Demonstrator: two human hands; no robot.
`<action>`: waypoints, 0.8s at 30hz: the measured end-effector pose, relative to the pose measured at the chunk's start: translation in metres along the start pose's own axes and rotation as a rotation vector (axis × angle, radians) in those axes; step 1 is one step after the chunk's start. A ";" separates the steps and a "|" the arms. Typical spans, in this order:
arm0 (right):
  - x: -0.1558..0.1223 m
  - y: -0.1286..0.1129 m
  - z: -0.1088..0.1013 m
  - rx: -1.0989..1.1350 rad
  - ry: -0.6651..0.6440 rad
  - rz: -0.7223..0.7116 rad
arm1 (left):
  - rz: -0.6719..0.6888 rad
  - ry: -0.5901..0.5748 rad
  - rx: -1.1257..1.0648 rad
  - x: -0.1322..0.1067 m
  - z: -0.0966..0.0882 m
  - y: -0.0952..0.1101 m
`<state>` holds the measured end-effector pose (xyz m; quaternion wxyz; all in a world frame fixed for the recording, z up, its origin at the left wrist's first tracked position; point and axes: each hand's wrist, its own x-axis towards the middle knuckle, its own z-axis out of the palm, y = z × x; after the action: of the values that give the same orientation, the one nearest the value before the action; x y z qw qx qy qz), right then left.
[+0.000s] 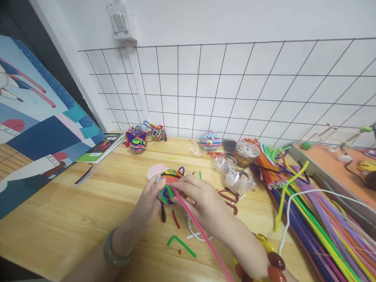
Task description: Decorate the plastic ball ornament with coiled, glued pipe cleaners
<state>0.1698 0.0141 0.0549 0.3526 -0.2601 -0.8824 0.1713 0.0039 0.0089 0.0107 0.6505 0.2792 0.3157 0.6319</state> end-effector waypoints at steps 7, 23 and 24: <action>-0.001 0.003 0.004 -0.147 0.049 -0.066 | -0.040 -0.052 -0.008 -0.002 -0.003 -0.001; -0.003 0.027 -0.018 -0.262 0.194 0.445 | -0.186 0.078 -0.186 0.006 -0.013 0.015; -0.004 0.030 -0.017 -0.300 0.108 0.536 | -0.169 0.087 -0.211 0.007 -0.014 0.017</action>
<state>0.1943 0.0383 0.0498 0.2989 -0.5413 -0.7779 0.1120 -0.0180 0.0165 0.0145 0.7129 0.1540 0.2978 0.6159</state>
